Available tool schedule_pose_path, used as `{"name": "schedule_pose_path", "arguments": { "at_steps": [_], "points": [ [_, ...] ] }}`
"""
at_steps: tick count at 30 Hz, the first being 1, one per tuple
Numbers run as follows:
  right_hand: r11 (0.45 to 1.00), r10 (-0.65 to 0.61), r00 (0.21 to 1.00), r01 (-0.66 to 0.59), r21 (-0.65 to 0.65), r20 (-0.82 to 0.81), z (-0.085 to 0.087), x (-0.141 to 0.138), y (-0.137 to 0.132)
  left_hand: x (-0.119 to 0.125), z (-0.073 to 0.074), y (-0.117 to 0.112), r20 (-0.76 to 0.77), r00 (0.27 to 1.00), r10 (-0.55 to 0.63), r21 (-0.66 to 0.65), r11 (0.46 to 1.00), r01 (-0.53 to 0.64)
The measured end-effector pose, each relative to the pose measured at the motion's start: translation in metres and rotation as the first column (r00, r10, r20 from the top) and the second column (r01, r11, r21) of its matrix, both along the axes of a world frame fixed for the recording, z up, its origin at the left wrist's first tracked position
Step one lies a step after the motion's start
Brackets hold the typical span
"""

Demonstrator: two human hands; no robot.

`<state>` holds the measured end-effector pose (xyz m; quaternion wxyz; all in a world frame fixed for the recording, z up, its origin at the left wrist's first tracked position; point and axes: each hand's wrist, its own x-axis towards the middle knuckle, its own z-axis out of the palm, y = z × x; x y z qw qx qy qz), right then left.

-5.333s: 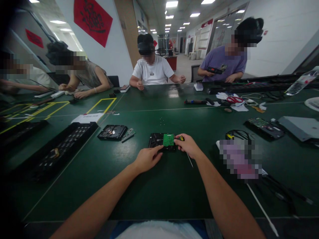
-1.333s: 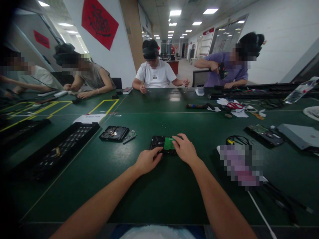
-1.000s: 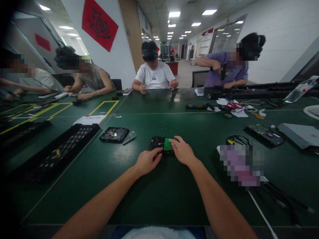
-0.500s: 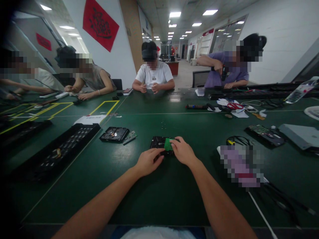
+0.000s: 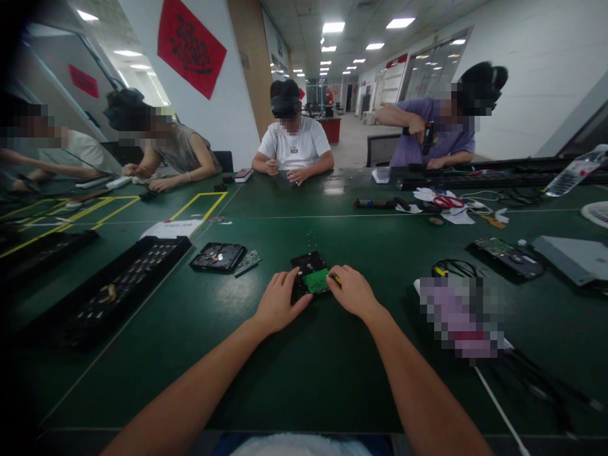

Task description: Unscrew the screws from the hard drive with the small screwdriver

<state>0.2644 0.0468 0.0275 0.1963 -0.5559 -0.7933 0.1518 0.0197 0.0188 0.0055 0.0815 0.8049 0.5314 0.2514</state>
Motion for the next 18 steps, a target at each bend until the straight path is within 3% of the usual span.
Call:
{"name": "schedule_pose_path", "arguments": {
  "at_steps": [4,8,18],
  "points": [
    [0.999,-0.032,0.999,0.033,0.014,-0.024,-0.004,0.0,0.003,0.0,-0.002,0.0,-0.013,1.0,0.004,-0.014,1.0,-0.004],
    [1.0,0.029,0.999,-0.029,0.005,0.014,-0.006,0.001,0.006,-0.001,-0.008,0.0,-0.047,0.999,-0.025,-0.008,1.0,0.025],
    [0.997,0.002,1.0,0.0,-0.074,0.026,0.004,-0.002,-0.001,-0.009,-0.014,0.005,-0.074,0.989,-0.126,-0.015,0.992,0.125]
  ]
}}
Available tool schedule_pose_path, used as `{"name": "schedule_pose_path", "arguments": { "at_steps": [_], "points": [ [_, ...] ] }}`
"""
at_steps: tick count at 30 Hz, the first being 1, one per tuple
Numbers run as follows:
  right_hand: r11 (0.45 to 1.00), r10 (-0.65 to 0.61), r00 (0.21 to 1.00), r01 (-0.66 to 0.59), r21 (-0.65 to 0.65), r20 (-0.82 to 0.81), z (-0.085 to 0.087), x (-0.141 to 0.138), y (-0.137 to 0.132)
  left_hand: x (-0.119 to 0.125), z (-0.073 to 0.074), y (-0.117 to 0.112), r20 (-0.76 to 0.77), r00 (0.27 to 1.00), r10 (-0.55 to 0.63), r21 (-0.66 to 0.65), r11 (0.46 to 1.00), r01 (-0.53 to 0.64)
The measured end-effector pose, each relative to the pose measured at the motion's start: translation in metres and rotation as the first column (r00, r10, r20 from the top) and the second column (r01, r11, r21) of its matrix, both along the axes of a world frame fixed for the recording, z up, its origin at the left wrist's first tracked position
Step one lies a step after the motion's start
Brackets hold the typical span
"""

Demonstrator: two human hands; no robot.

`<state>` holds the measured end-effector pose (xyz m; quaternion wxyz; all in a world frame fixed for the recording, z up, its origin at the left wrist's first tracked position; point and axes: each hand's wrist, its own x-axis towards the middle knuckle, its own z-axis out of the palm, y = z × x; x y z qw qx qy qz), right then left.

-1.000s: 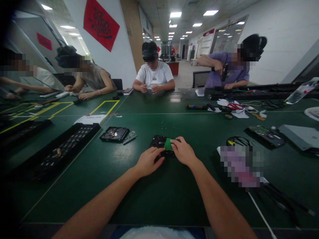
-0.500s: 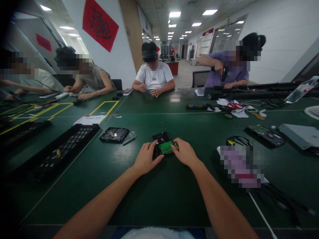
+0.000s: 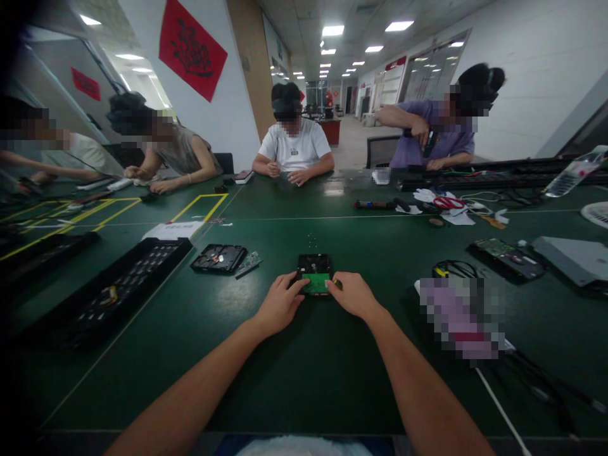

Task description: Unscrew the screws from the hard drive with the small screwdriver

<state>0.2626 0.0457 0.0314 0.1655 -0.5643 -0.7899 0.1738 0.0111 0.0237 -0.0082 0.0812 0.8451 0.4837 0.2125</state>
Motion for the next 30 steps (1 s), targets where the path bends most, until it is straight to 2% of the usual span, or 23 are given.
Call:
{"name": "schedule_pose_path", "arguments": {
  "at_steps": [12,20,24,30],
  "points": [
    [0.999,-0.032,0.998,0.031,-0.013,-0.048,-0.004,0.0,0.002,0.002,0.006,0.0,0.065,0.997,0.029,-0.011,1.0,-0.028],
    [0.999,-0.047,0.997,0.046,-0.024,-0.06,-0.006,0.0,0.003,0.003,0.002,0.002,0.107,0.994,0.038,0.0,0.999,-0.038],
    [0.997,-0.067,0.996,0.065,-0.04,-0.059,-0.007,0.0,0.004,0.003,0.002,0.001,0.07,0.997,0.021,-0.004,1.0,-0.021],
    [1.0,-0.028,0.998,0.028,0.002,-0.052,-0.01,0.001,0.005,0.003,0.003,-0.002,0.028,1.0,0.009,-0.002,1.0,-0.009]
  ]
}}
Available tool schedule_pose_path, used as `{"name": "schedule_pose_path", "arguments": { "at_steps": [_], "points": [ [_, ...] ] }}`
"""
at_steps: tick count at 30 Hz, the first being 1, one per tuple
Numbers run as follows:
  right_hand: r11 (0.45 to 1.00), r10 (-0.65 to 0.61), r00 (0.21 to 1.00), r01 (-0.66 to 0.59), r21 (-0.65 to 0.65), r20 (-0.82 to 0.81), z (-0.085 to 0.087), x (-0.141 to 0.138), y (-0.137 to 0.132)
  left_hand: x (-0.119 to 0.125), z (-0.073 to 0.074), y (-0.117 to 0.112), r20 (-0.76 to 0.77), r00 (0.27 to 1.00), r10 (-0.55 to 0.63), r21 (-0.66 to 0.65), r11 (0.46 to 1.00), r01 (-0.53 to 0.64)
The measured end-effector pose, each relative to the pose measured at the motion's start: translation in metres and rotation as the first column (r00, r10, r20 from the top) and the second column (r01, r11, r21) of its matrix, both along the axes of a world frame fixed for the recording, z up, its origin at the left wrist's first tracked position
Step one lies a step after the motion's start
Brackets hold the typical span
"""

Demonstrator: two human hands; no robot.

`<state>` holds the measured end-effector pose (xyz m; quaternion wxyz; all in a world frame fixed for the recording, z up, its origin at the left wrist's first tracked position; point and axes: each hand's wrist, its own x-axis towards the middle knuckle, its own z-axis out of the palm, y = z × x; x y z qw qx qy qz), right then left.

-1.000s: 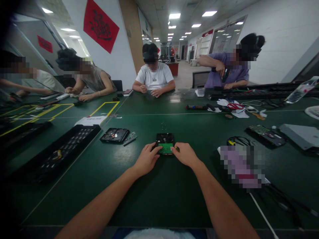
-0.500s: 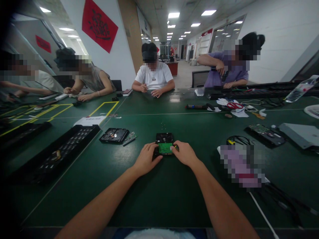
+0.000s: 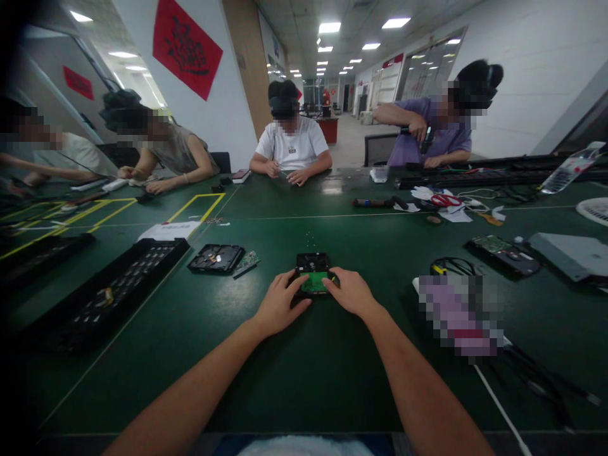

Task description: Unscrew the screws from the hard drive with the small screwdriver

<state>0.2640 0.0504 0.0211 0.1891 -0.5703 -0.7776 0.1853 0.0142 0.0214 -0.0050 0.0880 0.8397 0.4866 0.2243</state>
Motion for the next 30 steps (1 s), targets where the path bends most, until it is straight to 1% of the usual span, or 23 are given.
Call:
{"name": "schedule_pose_path", "arguments": {
  "at_steps": [5,11,17,20,23,25,27,30],
  "points": [
    [1.0,-0.003,1.0,0.003,-0.007,-0.005,-0.001,0.0,0.001,-0.004,0.001,-0.001,-0.014,0.999,-0.036,-0.005,0.999,0.036],
    [0.998,-0.059,0.998,0.06,-0.023,0.024,-0.001,0.001,0.001,-0.002,0.004,-0.001,-0.016,0.995,-0.099,-0.018,0.995,0.099],
    [0.989,-0.144,0.986,0.14,0.045,0.08,-0.008,0.006,0.006,0.0,0.007,-0.002,0.084,0.984,-0.154,-0.007,0.988,0.156],
    [0.988,-0.148,0.986,0.143,0.065,0.078,-0.012,0.008,0.008,0.0,0.004,0.003,0.155,0.978,-0.139,0.007,0.99,0.14],
    [0.985,-0.169,0.984,0.167,0.045,0.059,-0.012,0.009,0.008,0.001,-0.002,0.019,0.212,0.976,-0.048,-0.013,0.999,0.052],
    [0.982,-0.186,0.982,0.186,0.006,0.03,-0.011,0.009,0.009,0.001,-0.005,0.037,0.218,0.976,0.03,-0.021,0.999,-0.026],
    [0.981,-0.192,0.981,0.191,-0.039,-0.012,-0.008,0.01,0.009,0.002,-0.004,0.06,0.183,0.978,0.096,-0.048,0.995,-0.089],
    [0.979,-0.197,0.978,0.194,-0.058,-0.063,-0.006,0.011,0.011,0.005,0.003,0.102,0.155,0.98,0.124,-0.061,0.991,-0.116]
  ]
}}
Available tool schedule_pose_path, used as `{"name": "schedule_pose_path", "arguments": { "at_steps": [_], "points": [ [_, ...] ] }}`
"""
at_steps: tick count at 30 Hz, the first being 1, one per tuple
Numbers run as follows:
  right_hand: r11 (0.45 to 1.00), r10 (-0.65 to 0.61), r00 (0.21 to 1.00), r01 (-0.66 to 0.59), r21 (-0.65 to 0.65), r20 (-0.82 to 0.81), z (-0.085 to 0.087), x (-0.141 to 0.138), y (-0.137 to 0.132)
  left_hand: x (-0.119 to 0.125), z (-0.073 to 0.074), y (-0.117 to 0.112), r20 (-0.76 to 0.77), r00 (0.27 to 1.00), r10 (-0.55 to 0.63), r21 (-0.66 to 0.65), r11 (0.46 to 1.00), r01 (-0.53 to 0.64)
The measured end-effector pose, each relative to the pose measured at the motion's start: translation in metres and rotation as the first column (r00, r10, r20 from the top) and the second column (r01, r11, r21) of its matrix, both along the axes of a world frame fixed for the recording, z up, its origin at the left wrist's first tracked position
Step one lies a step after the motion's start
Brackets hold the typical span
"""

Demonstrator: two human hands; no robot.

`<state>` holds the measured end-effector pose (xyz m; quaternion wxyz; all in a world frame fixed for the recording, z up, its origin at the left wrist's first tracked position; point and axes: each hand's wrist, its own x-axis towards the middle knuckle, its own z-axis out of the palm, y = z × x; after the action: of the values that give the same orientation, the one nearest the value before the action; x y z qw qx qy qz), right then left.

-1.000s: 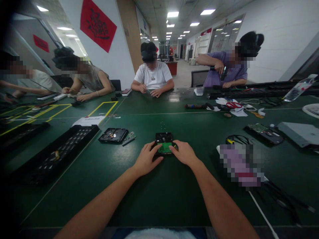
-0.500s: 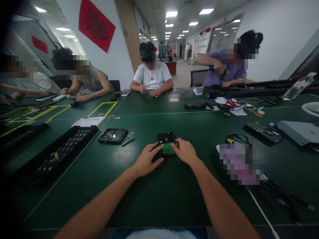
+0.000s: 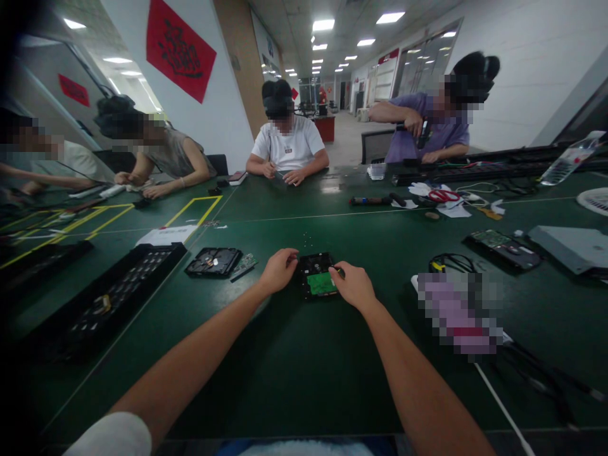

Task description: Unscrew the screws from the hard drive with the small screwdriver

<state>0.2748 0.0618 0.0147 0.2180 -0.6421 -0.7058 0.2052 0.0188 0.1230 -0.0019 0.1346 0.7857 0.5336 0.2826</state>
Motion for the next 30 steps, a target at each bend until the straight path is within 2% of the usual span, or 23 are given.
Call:
{"name": "schedule_pose_path", "arguments": {
  "at_steps": [6,11,19,30],
  "points": [
    [0.999,-0.035,0.999,0.034,-0.019,-0.014,-0.003,0.001,0.004,0.016,0.016,0.073,-0.1,0.995,-0.015,-0.041,0.999,0.011],
    [1.0,-0.021,0.999,0.021,-0.013,-0.024,-0.006,0.003,0.004,0.034,0.012,0.102,-0.169,0.981,-0.1,-0.077,0.993,0.088],
    [0.998,-0.024,0.999,0.022,0.058,0.032,-0.009,0.003,0.006,0.033,0.003,0.113,-0.209,0.958,-0.194,-0.076,0.98,0.182],
    [0.997,-0.002,1.0,0.001,0.071,0.023,-0.011,0.003,0.006,0.027,-0.003,0.107,-0.132,0.978,-0.16,-0.057,0.986,0.154]
  ]
}}
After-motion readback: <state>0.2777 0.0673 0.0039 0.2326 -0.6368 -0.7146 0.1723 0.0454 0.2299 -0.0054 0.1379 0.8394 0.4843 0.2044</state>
